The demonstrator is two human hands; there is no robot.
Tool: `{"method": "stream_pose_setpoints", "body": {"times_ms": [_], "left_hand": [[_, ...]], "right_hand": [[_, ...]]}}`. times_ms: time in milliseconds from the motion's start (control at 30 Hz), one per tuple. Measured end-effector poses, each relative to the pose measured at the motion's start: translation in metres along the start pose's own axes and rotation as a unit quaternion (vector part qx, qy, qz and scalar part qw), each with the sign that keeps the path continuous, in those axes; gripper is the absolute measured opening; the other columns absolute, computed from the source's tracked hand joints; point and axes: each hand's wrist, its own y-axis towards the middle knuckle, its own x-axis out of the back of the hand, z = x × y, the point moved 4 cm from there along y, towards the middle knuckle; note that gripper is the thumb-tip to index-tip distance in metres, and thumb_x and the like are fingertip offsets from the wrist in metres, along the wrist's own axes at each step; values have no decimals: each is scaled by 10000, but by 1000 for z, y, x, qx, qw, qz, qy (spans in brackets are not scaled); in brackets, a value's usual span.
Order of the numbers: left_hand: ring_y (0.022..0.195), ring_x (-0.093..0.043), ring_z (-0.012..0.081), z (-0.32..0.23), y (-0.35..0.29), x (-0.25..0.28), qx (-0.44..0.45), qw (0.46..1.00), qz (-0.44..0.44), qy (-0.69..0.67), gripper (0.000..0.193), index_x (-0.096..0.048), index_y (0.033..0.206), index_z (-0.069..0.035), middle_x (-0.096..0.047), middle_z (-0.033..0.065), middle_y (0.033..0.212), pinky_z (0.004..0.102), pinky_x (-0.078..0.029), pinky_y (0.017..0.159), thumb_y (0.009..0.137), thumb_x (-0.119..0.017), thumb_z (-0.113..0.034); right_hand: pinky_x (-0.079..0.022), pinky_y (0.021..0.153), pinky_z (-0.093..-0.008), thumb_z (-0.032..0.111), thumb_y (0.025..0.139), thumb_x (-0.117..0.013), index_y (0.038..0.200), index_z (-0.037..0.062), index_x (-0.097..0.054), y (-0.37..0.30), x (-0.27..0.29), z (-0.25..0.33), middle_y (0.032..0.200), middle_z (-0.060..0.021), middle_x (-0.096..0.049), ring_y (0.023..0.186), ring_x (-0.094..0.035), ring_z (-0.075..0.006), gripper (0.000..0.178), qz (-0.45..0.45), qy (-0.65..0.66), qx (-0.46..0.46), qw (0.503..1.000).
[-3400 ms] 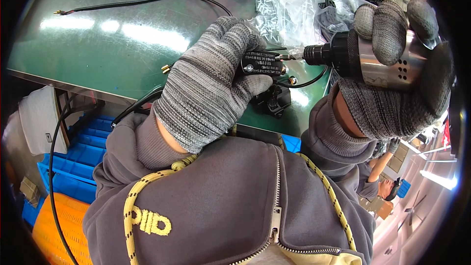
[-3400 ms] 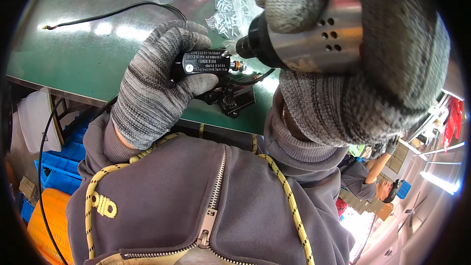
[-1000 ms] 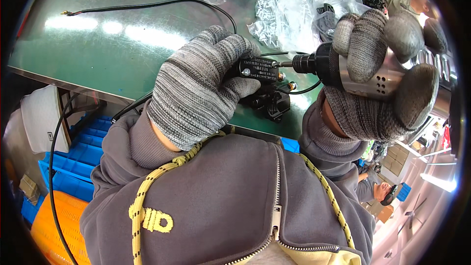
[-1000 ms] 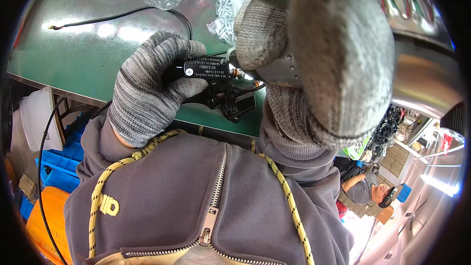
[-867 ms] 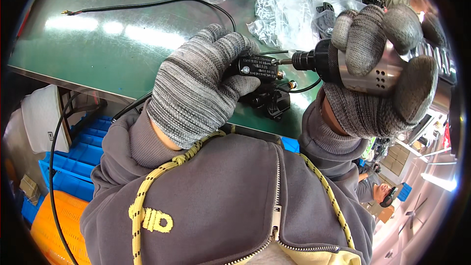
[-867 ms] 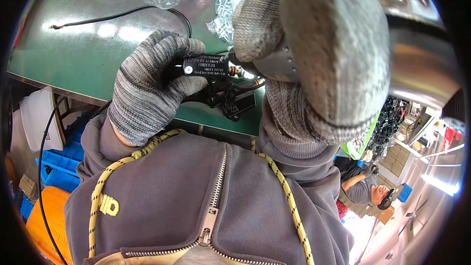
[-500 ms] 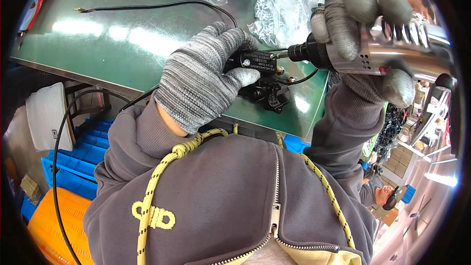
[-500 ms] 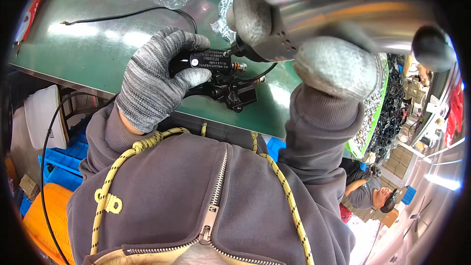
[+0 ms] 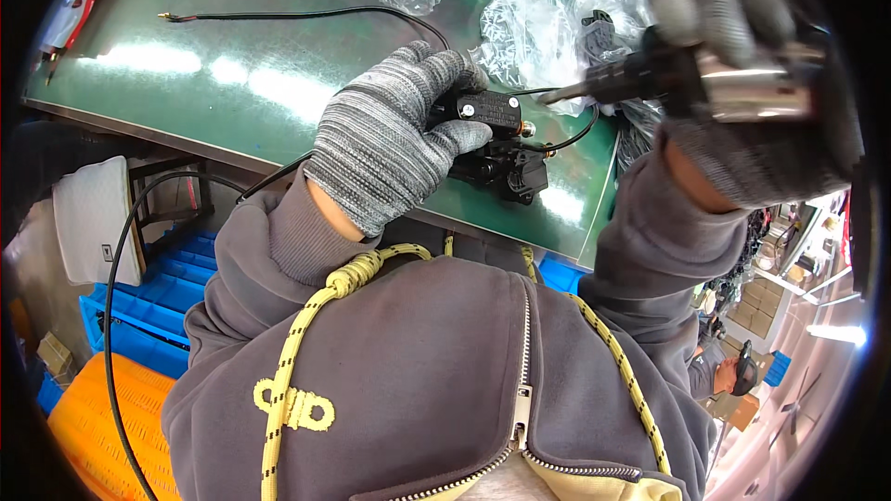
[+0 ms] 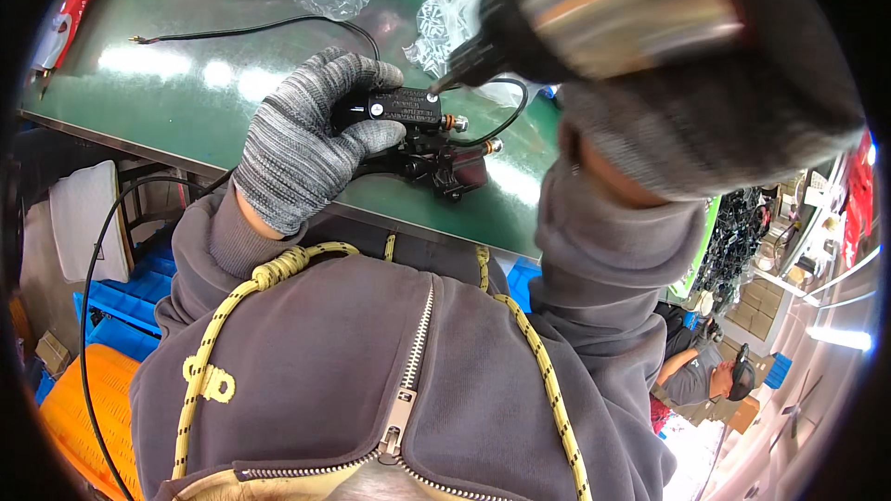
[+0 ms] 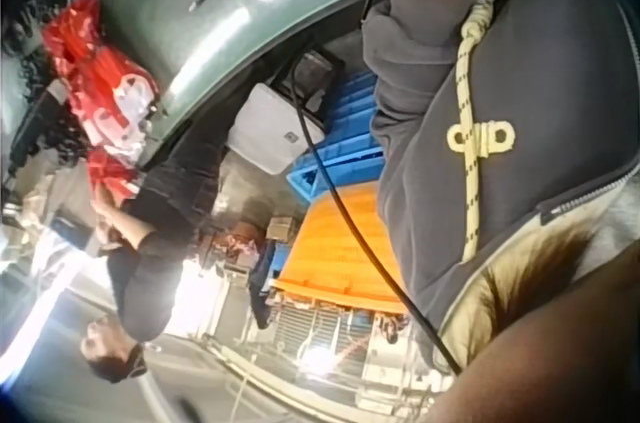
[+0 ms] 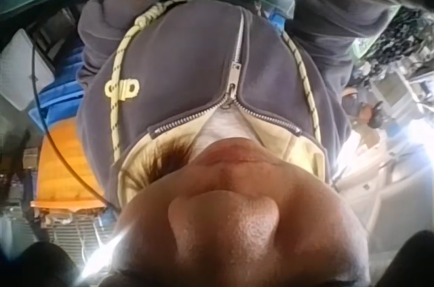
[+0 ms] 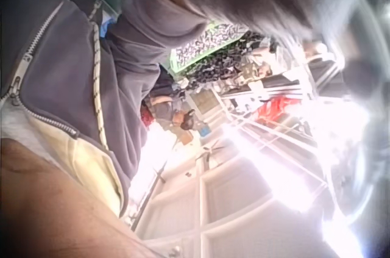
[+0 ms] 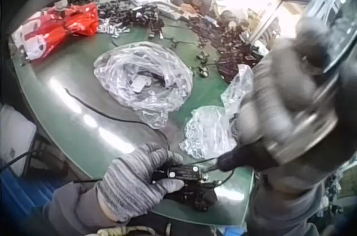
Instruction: The person assembles brake levers by placing reservoir covers onto master cylinders and tightening screws with a pneumatic screwdriver. The person then gathers assembled brake levers and takes bolts from a storage bin.
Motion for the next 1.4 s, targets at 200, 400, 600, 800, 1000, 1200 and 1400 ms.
{"method": "stream_pose_setpoints", "body": {"times_ms": [200,400,600,800,1000,1200,1400], "left_hand": [[932,-656,206,-3,-1,0,-29,998,-7,51,366,-663,1115,-34,-633,106,995,325,-538,828,770,-788,-50],[905,-654,222,-1,-3,2,-58,997,-13,52,387,-643,1123,-28,-635,121,992,330,-538,821,788,-807,-131],[906,-655,209,-2,-4,5,-63,997,-14,37,395,-638,1134,-15,-643,117,987,328,-538,820,806,-806,-155],[910,-656,196,0,-3,5,-44,998,-3,34,384,-648,1138,-15,-649,107,993,320,-536,812,816,-800,-159],[893,-652,189,-1,-3,5,-32,999,-2,23,341,-663,1105,-23,-643,96,972,315,-534,803,816,-794,-149],[890,-648,188,-3,-4,5,-36,999,-6,21,322,-663,1092,-22,-639,97,966,310,-532,798,823,-786,-149],[906,-649,189,-3,-3,5,-29,999,0,20,366,-653,1121,-13,-644,104,986,319,-535,809,813,-798,-147]], "right_hand": [[-531,857,-455,398,869,-713,1234,140,-586,1,-19,-26,925,-64,-607,970,-644,-239,464,19,17,2,1000],[-530,856,-457,394,870,-711,1240,140,-584,3,-25,-38,933,-66,-604,971,-644,-241,467,28,20,5,999],[-530,856,-459,391,871,-708,1247,140,-582,5,-29,-47,942,-67,-601,972,-643,-243,469,33,26,6,999],[-530,856,-461,388,872,-706,1253,140,-579,7,-31,-51,950,-69,-598,973,-643,-245,472,34,27,3,999],[-529,856,-462,385,873,-704,1259,139,-577,8,-32,-52,958,-71,-595,974,-643,-246,475,37,28,1,999],[-529,855,-464,382,874,-701,1266,139,-575,8,-33,-52,966,-73,-592,975,-643,-248,478,41,27,-2,999],[-529,855,-466,379,875,-699,1272,139,-573,9,-37,-48,974,-75,-589,976,-643,-250,480,50,27,-1,998]]}}
